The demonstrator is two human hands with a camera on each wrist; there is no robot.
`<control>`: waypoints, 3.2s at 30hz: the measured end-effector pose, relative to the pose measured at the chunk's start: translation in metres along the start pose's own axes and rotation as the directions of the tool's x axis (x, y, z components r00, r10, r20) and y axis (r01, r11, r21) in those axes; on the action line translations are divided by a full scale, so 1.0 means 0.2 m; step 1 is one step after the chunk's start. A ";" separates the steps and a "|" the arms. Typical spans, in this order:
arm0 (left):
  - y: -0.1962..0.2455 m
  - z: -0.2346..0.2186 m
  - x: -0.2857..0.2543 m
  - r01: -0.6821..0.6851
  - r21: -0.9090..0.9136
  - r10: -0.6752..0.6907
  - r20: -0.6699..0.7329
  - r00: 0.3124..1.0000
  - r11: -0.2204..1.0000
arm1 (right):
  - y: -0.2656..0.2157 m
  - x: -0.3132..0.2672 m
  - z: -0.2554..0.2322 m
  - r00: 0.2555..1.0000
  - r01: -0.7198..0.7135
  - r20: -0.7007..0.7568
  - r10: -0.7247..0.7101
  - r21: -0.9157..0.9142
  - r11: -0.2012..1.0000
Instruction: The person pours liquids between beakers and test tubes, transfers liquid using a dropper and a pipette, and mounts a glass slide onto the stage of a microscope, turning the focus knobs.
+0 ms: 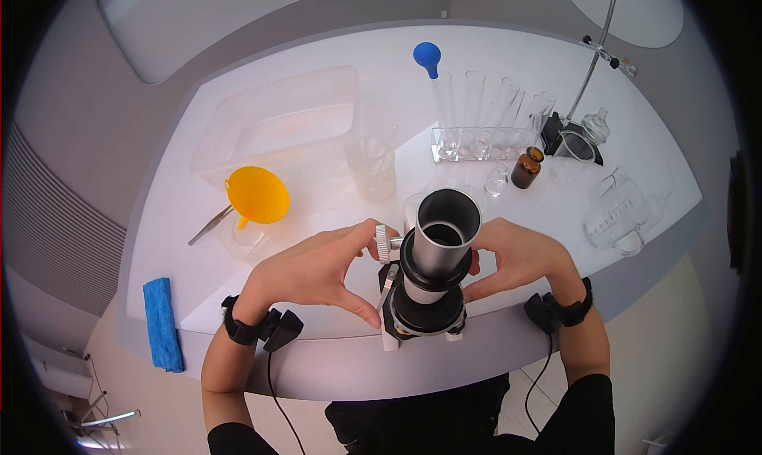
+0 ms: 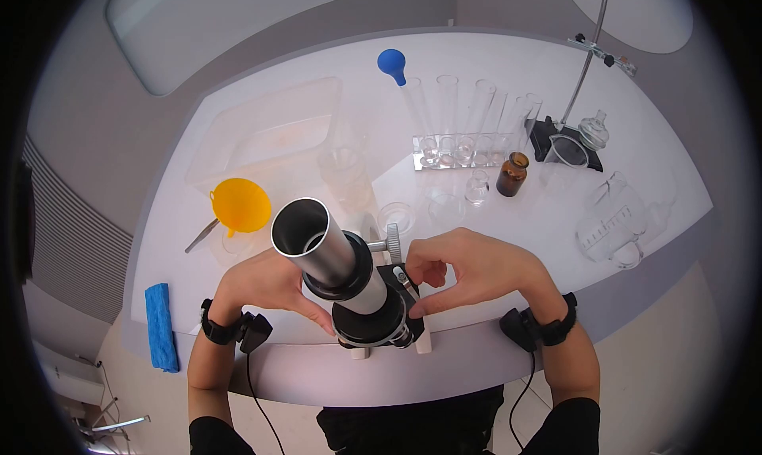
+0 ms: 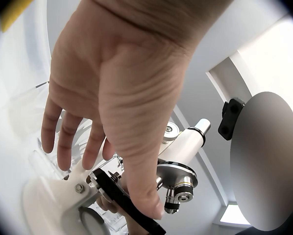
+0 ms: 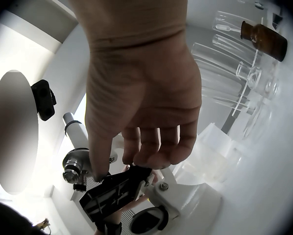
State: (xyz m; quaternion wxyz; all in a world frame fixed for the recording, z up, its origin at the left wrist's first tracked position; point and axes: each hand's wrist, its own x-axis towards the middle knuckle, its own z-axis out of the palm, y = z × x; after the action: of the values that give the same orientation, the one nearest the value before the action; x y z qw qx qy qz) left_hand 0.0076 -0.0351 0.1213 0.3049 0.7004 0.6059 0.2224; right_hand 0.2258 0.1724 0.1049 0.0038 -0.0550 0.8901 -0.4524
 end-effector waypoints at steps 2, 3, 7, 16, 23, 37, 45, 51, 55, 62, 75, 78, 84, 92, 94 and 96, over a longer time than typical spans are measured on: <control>0.00 0.00 0.00 0.028 -0.003 -0.028 0.016 0.999 1.000 | 0.00 0.00 0.00 1.000 -0.003 0.010 0.003 -0.013 1.000; -0.01 0.01 0.00 0.008 0.012 -0.008 0.007 1.000 1.000 | 0.01 0.00 0.00 1.000 -0.001 0.011 0.001 0.001 1.000; -0.02 0.02 0.00 -0.038 0.019 0.038 -0.032 0.999 0.999 | 0.01 -0.01 0.00 1.000 0.016 0.018 -0.017 0.035 0.999; -0.02 0.02 0.00 -0.067 0.013 0.068 -0.033 0.997 0.998 | 0.00 -0.01 -0.01 0.998 0.052 0.017 -0.052 0.036 0.998; -0.02 0.02 0.00 -0.063 0.040 0.064 -0.035 0.997 0.997 | 0.00 -0.01 -0.01 0.999 0.029 0.035 -0.030 0.025 0.999; -0.02 0.00 -0.01 -0.134 0.066 0.139 -0.071 0.988 0.989 | 0.01 -0.03 -0.03 0.996 0.061 0.057 -0.063 0.036 0.997; -0.01 -0.01 -0.02 -0.153 0.092 0.158 -0.050 0.986 0.984 | -0.02 -0.04 -0.06 0.997 0.048 0.052 -0.049 0.028 0.998; -0.01 -0.02 -0.02 -0.176 0.053 0.180 -0.061 0.982 0.983 | 0.00 -0.05 -0.07 0.999 0.019 0.039 -0.020 0.043 0.999; -0.01 -0.03 -0.03 -0.140 0.064 0.143 -0.048 0.989 0.988 | 0.01 -0.04 -0.06 0.998 0.049 0.041 -0.050 0.030 0.998; -0.01 -0.04 -0.02 -0.153 0.096 0.160 -0.065 0.985 0.984 | -0.01 -0.05 -0.06 0.997 0.055 0.057 -0.061 0.097 0.994; 0.00 -0.03 0.00 -0.286 0.093 0.296 -0.125 0.947 0.954 | -0.01 -0.04 -0.04 0.991 0.133 0.019 -0.136 0.118 0.984; -0.02 -0.02 -0.01 -0.267 0.117 0.280 -0.116 0.953 0.956 | -0.01 -0.04 -0.03 0.990 0.140 0.015 -0.143 0.131 0.982; 0.00 -0.02 0.00 -0.234 0.077 0.242 -0.119 0.963 0.969 | -0.02 -0.03 -0.01 0.990 0.141 0.008 -0.142 0.079 0.987; 0.02 -0.02 -0.01 -0.200 0.057 0.207 -0.142 0.968 0.978 | -0.06 -0.01 0.04 0.998 0.052 -0.026 -0.053 -0.023 0.998; 0.02 -0.02 0.00 -0.228 0.065 0.235 -0.139 0.962 0.972 | -0.05 0.00 0.05 0.998 0.042 -0.038 -0.042 0.002 0.999; 0.02 -0.02 0.00 -0.255 0.073 0.263 -0.140 0.955 0.964 | -0.03 0.00 0.05 0.998 0.059 -0.036 -0.059 0.001 0.998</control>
State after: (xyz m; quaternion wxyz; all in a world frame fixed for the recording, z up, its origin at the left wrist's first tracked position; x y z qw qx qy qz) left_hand 0.0071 -0.0344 0.1267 0.2082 0.7631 0.5358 0.2952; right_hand 0.2269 0.1603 0.1044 -0.0254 -0.0731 0.8876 -0.4540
